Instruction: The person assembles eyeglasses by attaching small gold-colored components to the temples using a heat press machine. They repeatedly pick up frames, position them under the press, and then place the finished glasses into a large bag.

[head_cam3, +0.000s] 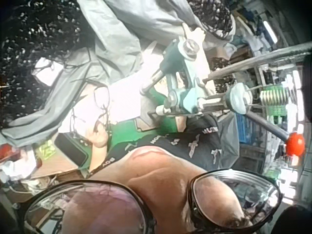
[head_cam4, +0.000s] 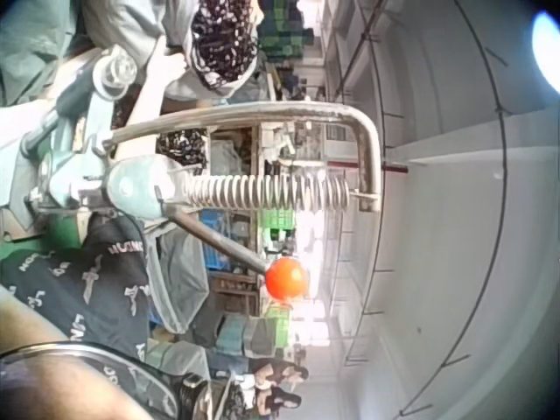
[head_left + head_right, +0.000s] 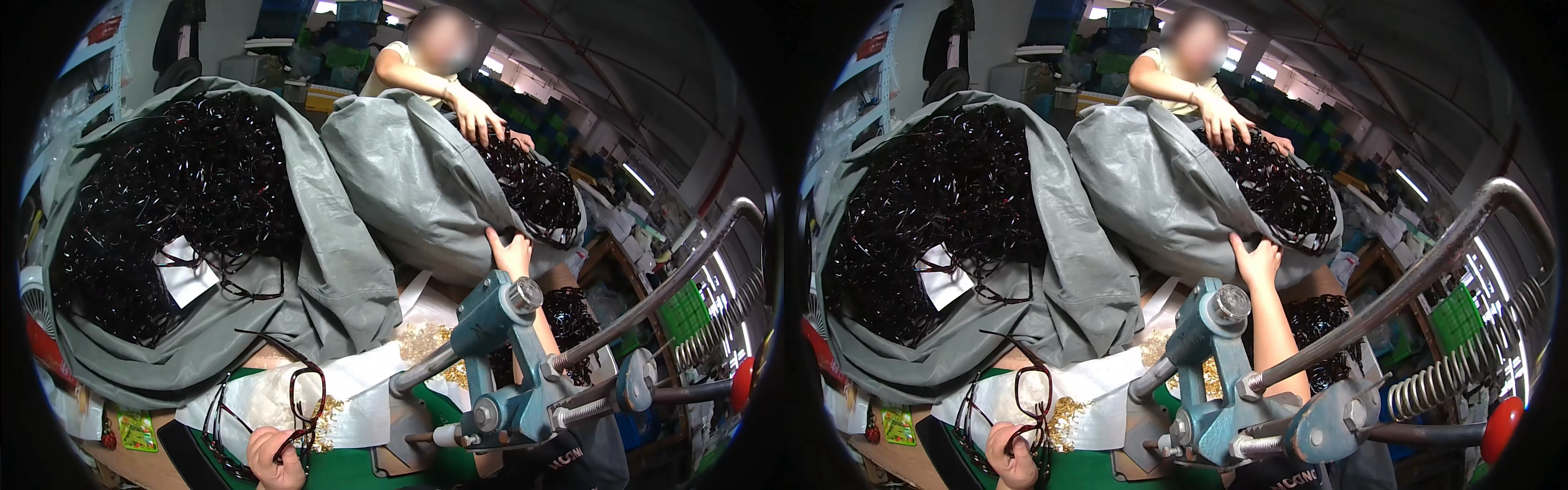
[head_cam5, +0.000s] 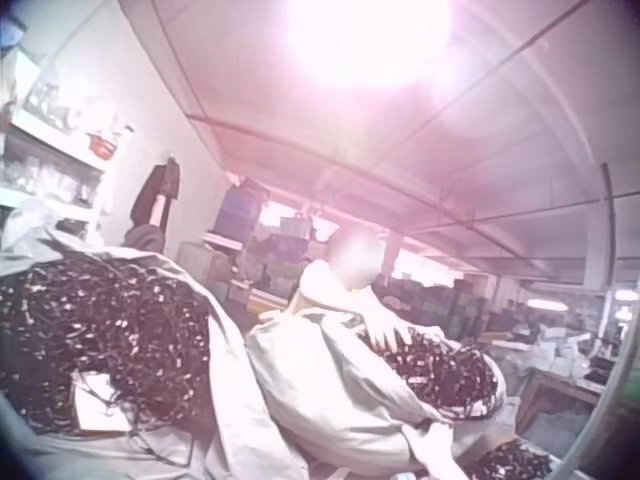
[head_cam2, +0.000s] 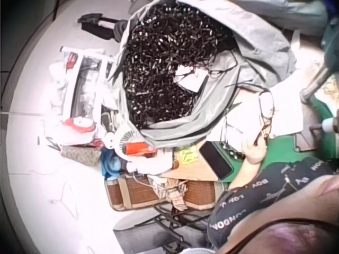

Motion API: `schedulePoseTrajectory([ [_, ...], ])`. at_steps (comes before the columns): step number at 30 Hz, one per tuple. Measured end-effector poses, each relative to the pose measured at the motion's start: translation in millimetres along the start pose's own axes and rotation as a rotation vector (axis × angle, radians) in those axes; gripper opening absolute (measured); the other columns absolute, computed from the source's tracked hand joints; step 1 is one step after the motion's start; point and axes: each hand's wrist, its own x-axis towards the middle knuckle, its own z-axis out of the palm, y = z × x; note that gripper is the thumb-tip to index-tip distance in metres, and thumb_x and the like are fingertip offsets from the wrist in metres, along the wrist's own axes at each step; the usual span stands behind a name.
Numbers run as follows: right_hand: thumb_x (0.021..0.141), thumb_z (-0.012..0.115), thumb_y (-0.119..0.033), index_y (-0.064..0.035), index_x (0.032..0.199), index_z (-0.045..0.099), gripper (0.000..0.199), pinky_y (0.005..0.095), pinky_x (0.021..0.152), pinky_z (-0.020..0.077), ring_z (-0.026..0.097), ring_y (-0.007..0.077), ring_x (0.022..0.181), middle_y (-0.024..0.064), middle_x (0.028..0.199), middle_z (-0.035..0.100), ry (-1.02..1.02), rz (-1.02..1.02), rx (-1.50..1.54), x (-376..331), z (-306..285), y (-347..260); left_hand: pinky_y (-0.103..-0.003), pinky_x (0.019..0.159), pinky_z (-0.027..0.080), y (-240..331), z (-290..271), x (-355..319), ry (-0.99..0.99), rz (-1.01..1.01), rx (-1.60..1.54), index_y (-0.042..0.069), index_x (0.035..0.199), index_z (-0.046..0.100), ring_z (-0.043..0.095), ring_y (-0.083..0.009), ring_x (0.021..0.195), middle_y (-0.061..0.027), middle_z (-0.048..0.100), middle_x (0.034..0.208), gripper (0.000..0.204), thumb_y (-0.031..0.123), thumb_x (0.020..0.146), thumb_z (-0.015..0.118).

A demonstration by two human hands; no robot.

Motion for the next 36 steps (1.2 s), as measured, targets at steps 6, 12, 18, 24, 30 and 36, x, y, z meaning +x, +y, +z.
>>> schedulePoseTrajectory([
  [6,0.074,0.061,-0.058,0.0057,0.116,0.052,0.077,0.0438,0.095,0.0389,0.05,0.0415,0.107,0.0293,0.112,0.054,0.017,-0.049,0.016,-8,-7,3,-0.031,0.057,0.04,-3,4,2,-0.041,-0.017,-0.095,-0.003,0.091,0.057,0.051,-0.0235,0.063,-0.0124,0.057,0.073,0.014,0.007,0.082,0.054],
  [12,0.073,0.061,-0.06,0.009,0.109,0.055,0.078,0.0432,0.094,0.0397,0.052,0.0416,0.107,0.0301,0.109,0.056,-0.045,0.006,0.071,-10,-18,-1,-0.031,0.057,0.04,-2,3,2,-0.023,-0.016,-0.082,-0.003,0.092,0.056,0.051,-0.024,0.062,-0.0136,0.057,0.074,0.013,0.004,0.081,0.052],
  [18,0.076,0.066,-0.05,0.01,0.098,0.059,0.065,0.0375,0.088,0.0442,0.059,0.0341,0.1,0.0273,0.104,0.06,-0.055,0.002,0.358,-11,-30,19,-0.029,0.057,0.04,-7,6,-2,-0.072,-0.064,-0.127,-0.004,0.092,0.056,0.051,-0.0219,0.062,-0.0135,0.057,0.077,0.013,0.005,0.083,0.052],
  [24,0.082,0.061,-0.04,0.0028,0.111,0.046,0.053,0.0347,0.088,0.0389,0.05,0.0218,0.101,0.0126,0.113,0.052,-0.135,0.326,1.015,-55,-55,72,-0.035,0.061,0.048,3,-4,-1,-0.177,-0.42,-0.277,-0.003,0.096,0.063,0.059,-0.0243,0.068,-0.0125,0.063,0.08,0.02,0.001,0.079,0.053],
  [30,0.083,0.051,-0.055,-0.0038,0.132,0.024,0.076,0.04,0.101,0.0261,0.033,0.0239,0.122,0.0124,0.135,0.032,0.022,0.497,1.231,32,-50,67,-0.022,0.053,0.032,-8,10,-8,-0.049,-0.203,-0.183,-0.004,0.094,0.056,0.043,-0.01,0.06,-0.0065,0.053,0.078,0.014,0.006,0.089,0.048],
  [36,0.085,0.047,-0.062,-0.01,0.145,0.014,0.086,0.0415,0.109,0.0201,0.025,0.0236,0.134,0.0106,0.148,0.024,0.101,0.308,1.182,111,-26,23,-0.028,0.054,0.036,-3,13,0,-0.063,-0.042,-0.122,-0.004,0.092,0.055,0.047,-0.0183,0.059,-0.0118,0.054,0.073,0.013,0.005,0.085,0.05],
])
